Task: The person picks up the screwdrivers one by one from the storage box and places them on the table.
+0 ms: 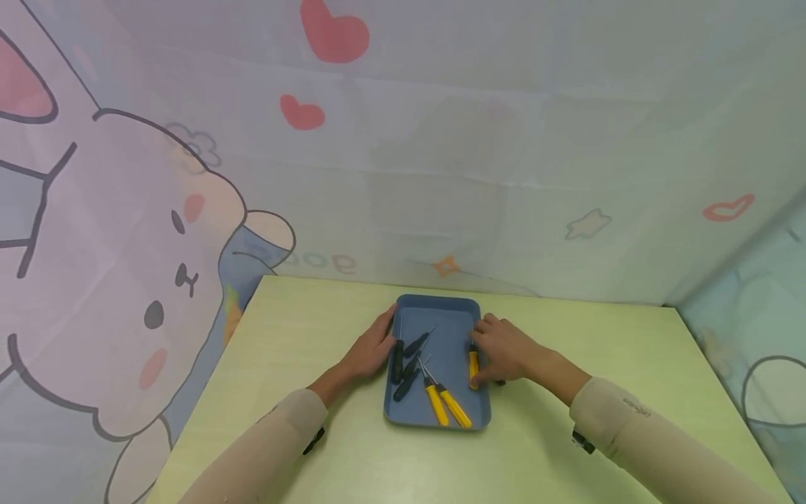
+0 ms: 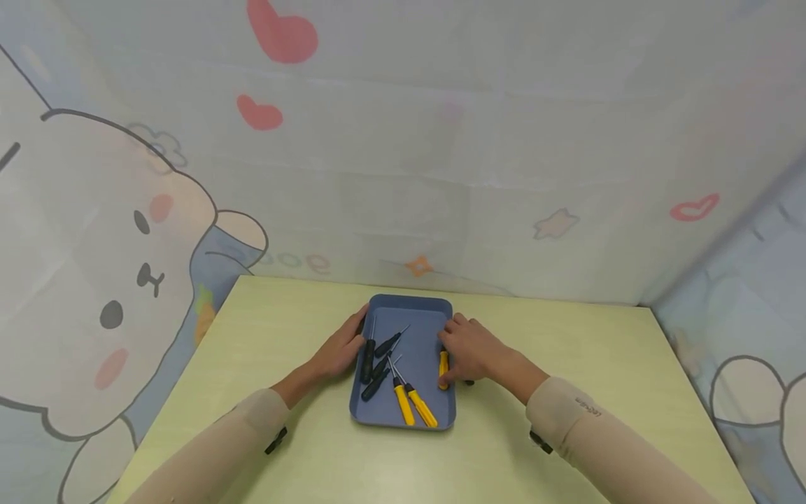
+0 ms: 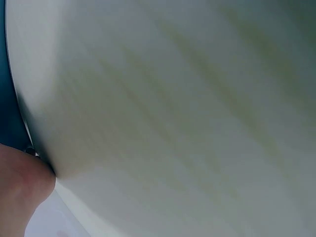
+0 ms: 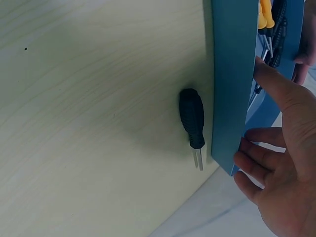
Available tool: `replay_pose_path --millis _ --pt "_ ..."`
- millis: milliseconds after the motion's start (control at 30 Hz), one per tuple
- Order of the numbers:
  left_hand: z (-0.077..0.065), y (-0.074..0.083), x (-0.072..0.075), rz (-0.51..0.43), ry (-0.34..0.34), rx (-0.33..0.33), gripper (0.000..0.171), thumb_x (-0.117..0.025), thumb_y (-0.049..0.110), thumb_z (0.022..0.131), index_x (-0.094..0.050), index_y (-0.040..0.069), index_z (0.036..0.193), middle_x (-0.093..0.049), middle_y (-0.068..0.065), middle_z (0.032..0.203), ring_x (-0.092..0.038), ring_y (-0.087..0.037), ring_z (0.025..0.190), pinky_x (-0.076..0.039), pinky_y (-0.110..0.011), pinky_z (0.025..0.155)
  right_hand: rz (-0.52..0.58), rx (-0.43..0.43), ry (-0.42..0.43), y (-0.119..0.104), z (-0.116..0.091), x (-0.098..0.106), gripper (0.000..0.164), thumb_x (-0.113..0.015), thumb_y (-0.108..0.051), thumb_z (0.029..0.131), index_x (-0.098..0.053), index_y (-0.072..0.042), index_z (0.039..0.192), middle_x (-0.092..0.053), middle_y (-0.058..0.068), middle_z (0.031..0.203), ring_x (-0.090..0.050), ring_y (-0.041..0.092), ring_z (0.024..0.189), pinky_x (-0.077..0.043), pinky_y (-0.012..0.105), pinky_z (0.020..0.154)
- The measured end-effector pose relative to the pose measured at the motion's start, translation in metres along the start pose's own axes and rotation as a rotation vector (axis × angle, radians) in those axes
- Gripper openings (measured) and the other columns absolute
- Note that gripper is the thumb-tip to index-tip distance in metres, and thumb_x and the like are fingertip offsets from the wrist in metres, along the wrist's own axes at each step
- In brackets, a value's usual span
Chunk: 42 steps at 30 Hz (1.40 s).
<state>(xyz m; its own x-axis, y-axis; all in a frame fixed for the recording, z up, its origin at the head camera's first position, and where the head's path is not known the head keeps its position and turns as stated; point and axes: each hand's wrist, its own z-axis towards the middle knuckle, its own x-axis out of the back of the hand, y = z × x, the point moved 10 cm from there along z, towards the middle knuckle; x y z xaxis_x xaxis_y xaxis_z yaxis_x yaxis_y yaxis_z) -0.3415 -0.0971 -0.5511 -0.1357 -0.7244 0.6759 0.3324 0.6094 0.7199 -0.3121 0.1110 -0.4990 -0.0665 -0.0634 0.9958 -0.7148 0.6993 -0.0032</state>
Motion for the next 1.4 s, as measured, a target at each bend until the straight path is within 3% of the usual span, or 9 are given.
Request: replay_pose_path --millis 933,1400 --pt "0.002 -0.004 -0.002 0.002 -0.011 -0.011 0.064 -0.043 0.012 0.101 -0.017 0.013 0.16 -0.025 -0.003 0.162 -0.025 -0.028 0.148 -0.023 -0.038 0.118 -0.168 0.035 -0.005 -0.01 0.006 -0.006 0.074 -0.077 -0.074 0.064 -0.067 -0.011 0.103 -0.058 0.005 0.099 -0.043 0.026 0.097 -0.04 0.048 0.087" --pt "0.001 -0.001 -0.001 0.001 0.004 -0.017 0.064 -0.043 0.012 0.1 -0.019 0.011 0.16 -0.027 -0.005 0.161 -0.027 -0.028 0.148 -0.025 -0.041 0.118 -0.211 0.018 -0.088 -0.014 0.011 -0.014 0.077 -0.077 -0.074 0.063 -0.069 -0.01 0.107 -0.061 0.006 0.105 -0.047 0.03 0.112 -0.034 0.053 0.105"
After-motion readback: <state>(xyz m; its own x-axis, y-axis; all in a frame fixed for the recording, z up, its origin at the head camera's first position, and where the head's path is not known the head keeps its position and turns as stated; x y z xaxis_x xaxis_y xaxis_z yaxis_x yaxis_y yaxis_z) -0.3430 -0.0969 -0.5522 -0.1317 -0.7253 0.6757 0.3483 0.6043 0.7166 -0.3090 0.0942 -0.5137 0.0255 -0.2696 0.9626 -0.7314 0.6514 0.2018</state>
